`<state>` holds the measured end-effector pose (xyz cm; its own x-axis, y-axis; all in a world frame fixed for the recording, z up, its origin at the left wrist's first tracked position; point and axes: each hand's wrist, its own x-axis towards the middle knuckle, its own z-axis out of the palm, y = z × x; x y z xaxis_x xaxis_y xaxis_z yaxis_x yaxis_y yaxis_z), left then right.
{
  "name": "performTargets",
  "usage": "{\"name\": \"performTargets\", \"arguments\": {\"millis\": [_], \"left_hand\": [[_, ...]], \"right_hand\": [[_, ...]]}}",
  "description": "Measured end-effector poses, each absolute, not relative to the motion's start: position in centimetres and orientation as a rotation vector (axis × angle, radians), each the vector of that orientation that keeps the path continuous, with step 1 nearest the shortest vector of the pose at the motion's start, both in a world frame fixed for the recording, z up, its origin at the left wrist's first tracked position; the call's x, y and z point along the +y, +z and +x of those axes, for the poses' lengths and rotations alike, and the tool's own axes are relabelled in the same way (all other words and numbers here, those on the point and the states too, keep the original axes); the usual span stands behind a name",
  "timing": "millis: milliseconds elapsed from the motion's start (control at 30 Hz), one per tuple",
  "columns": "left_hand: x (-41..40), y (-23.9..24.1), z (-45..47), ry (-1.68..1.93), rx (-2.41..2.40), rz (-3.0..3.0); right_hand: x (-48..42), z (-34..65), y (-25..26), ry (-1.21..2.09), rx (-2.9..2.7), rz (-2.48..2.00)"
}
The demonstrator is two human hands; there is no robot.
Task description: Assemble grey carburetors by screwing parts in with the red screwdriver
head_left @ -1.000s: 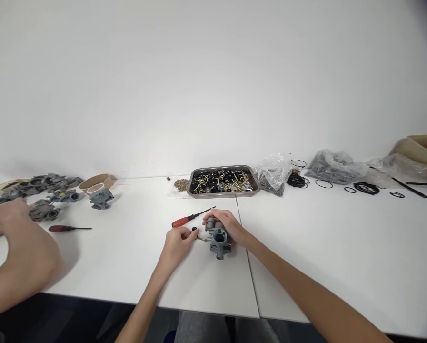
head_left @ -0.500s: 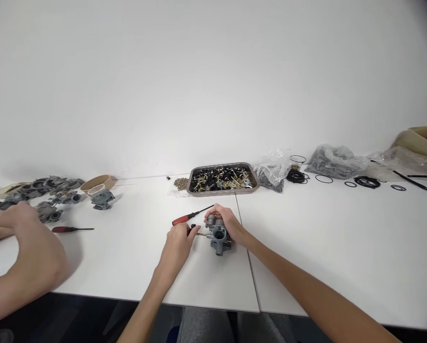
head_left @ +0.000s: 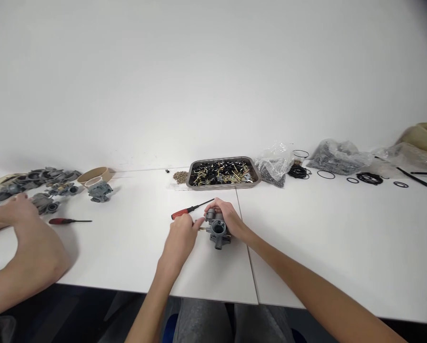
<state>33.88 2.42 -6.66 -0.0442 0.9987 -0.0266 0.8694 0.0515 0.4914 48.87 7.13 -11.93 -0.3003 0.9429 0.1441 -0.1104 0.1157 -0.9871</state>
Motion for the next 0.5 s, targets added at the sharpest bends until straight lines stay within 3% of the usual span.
{"name": "performTargets", "arguments": {"millis": [200,500], "left_hand": [[0.5,-7.7,35.9,0.626,1.873,1.913],[0.7,-9.3,31.8,0.877,1.404,1.492]], "right_hand": [[7.5,48.8,-12.3,1.361,-1.404,-0.865],[7.7,48.8,-11.9,1.455,-1.447,-0.814]]}}
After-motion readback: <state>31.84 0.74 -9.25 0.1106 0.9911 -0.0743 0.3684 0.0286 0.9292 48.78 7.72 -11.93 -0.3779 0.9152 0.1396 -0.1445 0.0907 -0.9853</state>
